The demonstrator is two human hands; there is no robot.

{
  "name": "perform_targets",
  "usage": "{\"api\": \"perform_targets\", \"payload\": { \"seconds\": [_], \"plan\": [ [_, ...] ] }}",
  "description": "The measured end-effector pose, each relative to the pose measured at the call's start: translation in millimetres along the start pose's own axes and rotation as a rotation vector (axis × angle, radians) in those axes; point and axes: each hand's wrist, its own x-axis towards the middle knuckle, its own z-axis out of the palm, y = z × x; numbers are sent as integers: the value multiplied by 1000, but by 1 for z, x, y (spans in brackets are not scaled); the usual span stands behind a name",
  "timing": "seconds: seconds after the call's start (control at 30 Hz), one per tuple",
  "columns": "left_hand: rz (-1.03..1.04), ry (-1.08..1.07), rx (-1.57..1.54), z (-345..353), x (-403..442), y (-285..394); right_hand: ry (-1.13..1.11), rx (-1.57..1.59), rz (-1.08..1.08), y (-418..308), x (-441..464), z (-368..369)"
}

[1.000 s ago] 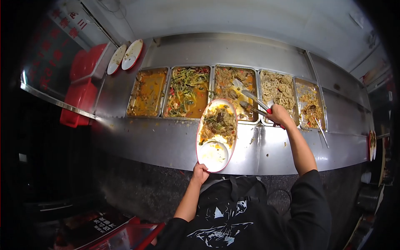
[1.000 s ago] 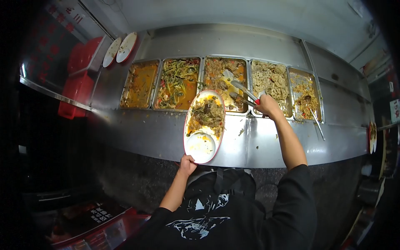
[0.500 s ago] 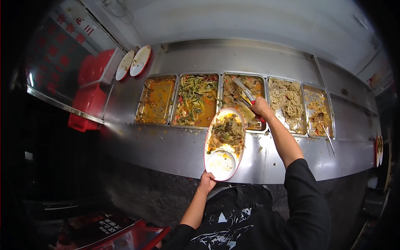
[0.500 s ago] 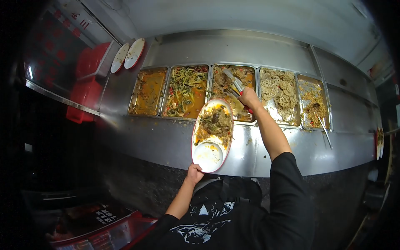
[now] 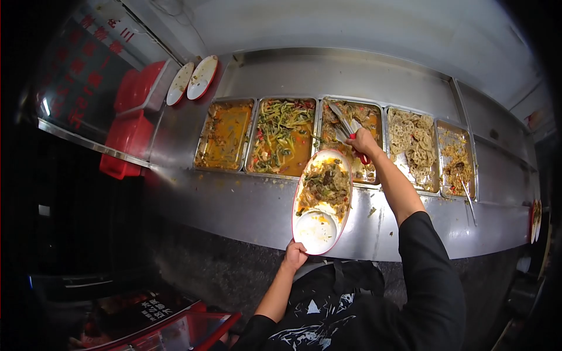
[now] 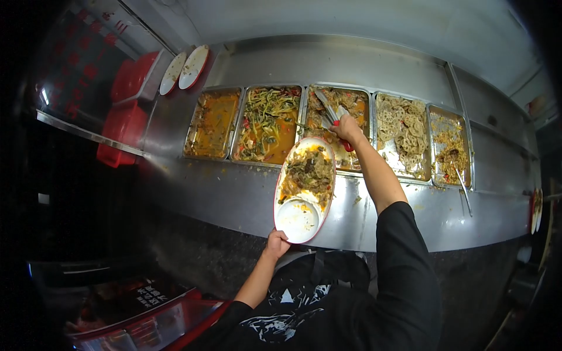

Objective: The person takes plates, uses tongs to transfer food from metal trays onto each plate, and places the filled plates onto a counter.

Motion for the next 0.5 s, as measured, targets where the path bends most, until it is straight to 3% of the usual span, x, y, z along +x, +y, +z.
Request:
{"api": "perform_targets", "payload": {
  "seconds": [0.13, 0.5],
  "plan": [
    [-37, 30, 11, 1, -1, 3, -119, 498, 156, -16, -19, -3],
    [-35, 33, -4, -5, 1, 1, -16, 331, 26, -15, -90, -50]
  ]
}}
